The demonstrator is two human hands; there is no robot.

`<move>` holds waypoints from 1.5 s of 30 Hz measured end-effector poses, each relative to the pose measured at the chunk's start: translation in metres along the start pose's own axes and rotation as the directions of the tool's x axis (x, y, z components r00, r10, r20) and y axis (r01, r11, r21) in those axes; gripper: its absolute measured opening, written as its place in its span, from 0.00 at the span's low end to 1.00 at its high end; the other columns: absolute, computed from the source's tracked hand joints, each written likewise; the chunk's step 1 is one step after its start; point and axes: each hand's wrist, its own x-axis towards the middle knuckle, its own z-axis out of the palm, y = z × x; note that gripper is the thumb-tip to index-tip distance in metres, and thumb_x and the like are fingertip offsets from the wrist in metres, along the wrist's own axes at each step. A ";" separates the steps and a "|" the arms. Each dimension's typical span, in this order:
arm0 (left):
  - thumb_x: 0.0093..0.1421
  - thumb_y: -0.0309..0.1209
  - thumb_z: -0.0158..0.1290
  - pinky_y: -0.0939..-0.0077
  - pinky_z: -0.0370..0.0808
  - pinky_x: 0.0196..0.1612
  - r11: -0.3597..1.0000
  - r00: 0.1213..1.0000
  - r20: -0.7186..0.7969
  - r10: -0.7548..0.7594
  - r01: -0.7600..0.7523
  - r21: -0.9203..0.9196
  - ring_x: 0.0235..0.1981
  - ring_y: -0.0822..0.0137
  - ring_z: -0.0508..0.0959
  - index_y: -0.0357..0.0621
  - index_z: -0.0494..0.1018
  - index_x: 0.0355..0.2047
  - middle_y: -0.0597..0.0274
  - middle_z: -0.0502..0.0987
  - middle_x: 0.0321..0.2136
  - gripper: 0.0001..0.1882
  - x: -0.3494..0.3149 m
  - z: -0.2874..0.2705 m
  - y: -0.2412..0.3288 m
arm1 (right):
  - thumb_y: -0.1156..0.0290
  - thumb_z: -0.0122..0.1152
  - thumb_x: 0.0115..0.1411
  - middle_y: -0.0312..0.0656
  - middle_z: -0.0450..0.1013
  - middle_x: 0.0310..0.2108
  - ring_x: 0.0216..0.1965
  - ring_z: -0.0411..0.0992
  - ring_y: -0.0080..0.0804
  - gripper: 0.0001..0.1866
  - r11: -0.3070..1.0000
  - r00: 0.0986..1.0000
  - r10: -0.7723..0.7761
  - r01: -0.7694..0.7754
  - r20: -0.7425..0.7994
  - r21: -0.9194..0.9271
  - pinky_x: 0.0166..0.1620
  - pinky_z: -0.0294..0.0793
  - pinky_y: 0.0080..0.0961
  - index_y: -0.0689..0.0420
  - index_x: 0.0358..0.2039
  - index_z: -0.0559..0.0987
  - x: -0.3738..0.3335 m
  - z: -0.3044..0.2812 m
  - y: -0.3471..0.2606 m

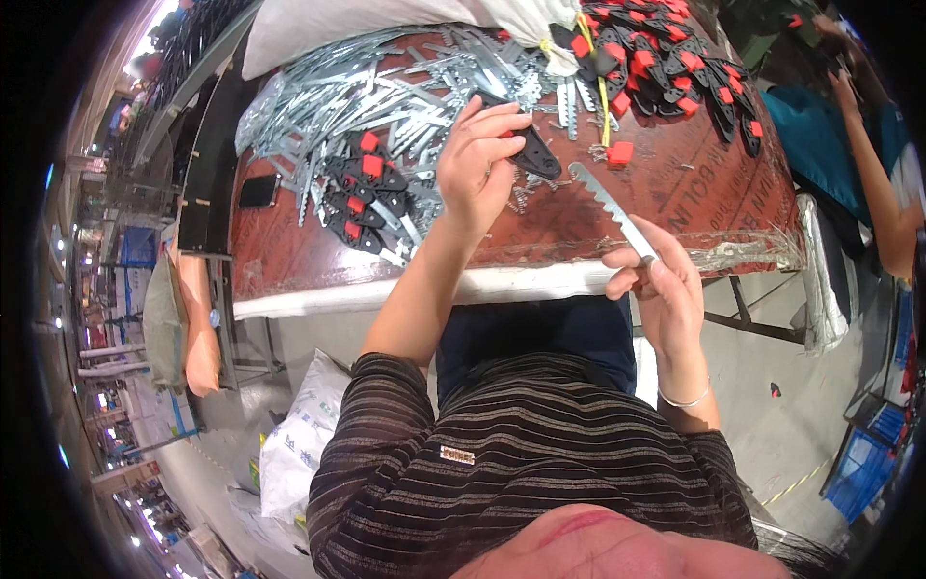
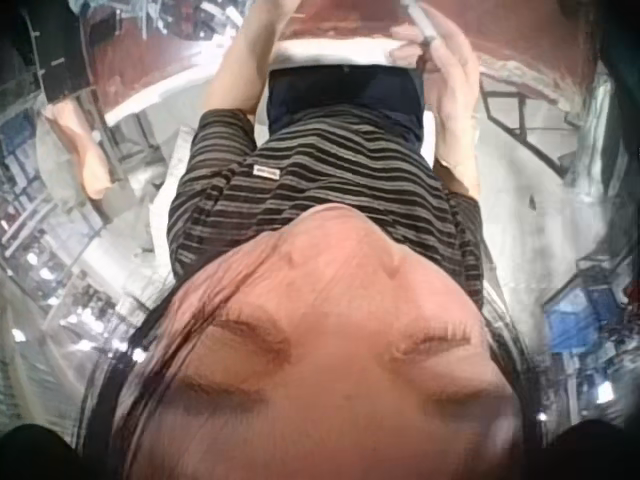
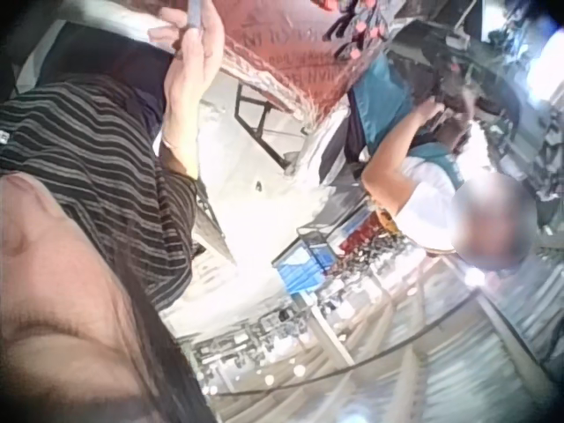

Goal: The person repeatedly picks up metal saw blades and red-and-black plastic handles from a table. They insert the blade into the handle and place the assembled unit on the table. The person briefly bends down to retrieve a dropped blade before resuming assembly.

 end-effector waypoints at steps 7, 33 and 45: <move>0.44 0.15 0.52 0.58 0.65 0.55 0.985 0.998 -0.049 0.040 -0.031 0.170 0.42 0.60 0.77 0.46 0.71 0.25 0.62 0.79 0.35 0.11 -0.003 -0.030 0.005 | 0.70 0.40 0.62 0.53 0.73 0.39 0.34 0.75 0.33 0.24 0.998 0.999 0.040 -0.039 0.024 -0.041 0.40 0.72 0.25 0.68 0.57 0.59 0.002 0.028 0.006; 0.60 0.52 0.44 0.74 0.72 0.36 -0.474 0.376 0.425 -0.823 -0.042 -0.880 0.31 0.69 0.70 0.46 0.68 0.43 0.63 0.69 0.28 0.23 -0.003 -0.007 0.010 | 0.72 0.40 0.61 0.53 0.73 0.38 0.34 0.75 0.33 0.23 0.992 0.992 0.121 -0.122 0.039 0.019 0.39 0.72 0.26 0.68 0.56 0.61 0.009 0.026 0.030; 0.59 0.49 0.48 0.71 0.73 0.39 -0.468 0.359 0.420 -0.833 -0.055 -0.882 0.28 0.72 0.71 0.47 0.70 0.40 0.68 0.68 0.25 0.20 -0.018 -0.006 0.002 | 0.73 0.39 0.61 0.53 0.73 0.37 0.34 0.74 0.33 0.22 0.990 0.990 0.140 -0.139 0.003 -0.027 0.40 0.72 0.27 0.68 0.55 0.61 0.007 0.028 0.031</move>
